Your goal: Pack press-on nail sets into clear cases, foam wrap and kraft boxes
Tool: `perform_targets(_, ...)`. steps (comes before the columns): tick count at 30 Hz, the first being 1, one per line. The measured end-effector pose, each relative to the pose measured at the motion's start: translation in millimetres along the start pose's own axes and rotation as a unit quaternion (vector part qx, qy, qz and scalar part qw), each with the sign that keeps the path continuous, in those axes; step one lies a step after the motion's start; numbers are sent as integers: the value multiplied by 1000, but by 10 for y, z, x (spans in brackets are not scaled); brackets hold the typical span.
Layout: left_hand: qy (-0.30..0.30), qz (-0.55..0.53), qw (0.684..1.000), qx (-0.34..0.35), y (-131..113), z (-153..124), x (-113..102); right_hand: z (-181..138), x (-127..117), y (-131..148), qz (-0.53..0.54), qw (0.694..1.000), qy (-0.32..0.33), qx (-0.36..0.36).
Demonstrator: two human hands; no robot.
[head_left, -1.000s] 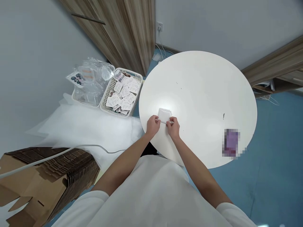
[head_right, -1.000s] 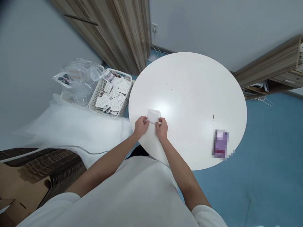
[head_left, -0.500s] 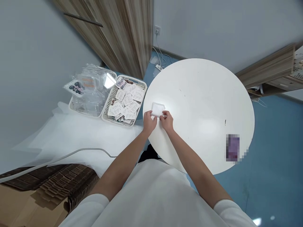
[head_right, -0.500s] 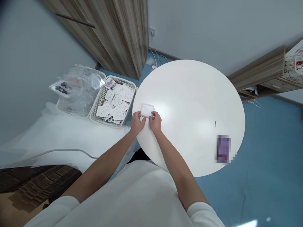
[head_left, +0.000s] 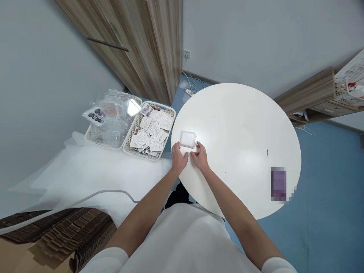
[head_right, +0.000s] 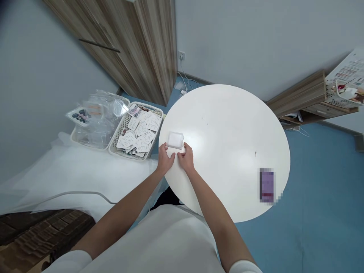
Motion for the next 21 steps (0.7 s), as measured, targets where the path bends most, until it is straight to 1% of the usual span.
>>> perform_targets(3,1,-11,1000,-8,8,-137,15,-140,-75,-66,3,1000,10,17)
perform_targets(6,-1,-15,1000,-16,20,-292,41,-333,-203,-143,-3,999,20,39)
perform_targets(10,-1,-16,1000,-22,-15,-552,95,-667,-466,-228,-15,998,35,52)
perform_targets(14,-5,-13,1000,-16,-126,-893,98,-979,-771,-320,-24,996,65,50)
perform_targets(16,9,-10,1000,-13,-185,-1093,48,-1076,-880,-362,-18,996,81,37)
perform_targets(18,10,-4,1000,-25,-224,-1312,-45,-1138,-919,-390,-11,994,108,19)
perform_targets(21,-32,14,998,-60,-237,-1665,-234,-1210,-839,-389,-2,986,164,-14)
Point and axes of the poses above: each hand's wrist, its own z-axis towards the middle knuckle, its own x-axis out of the palm, y = z × x, the point moved 2 cm from there along z, towards the middle knuckle, and after that the axes turned 4 degrees about -y, right-handed, at the moved point
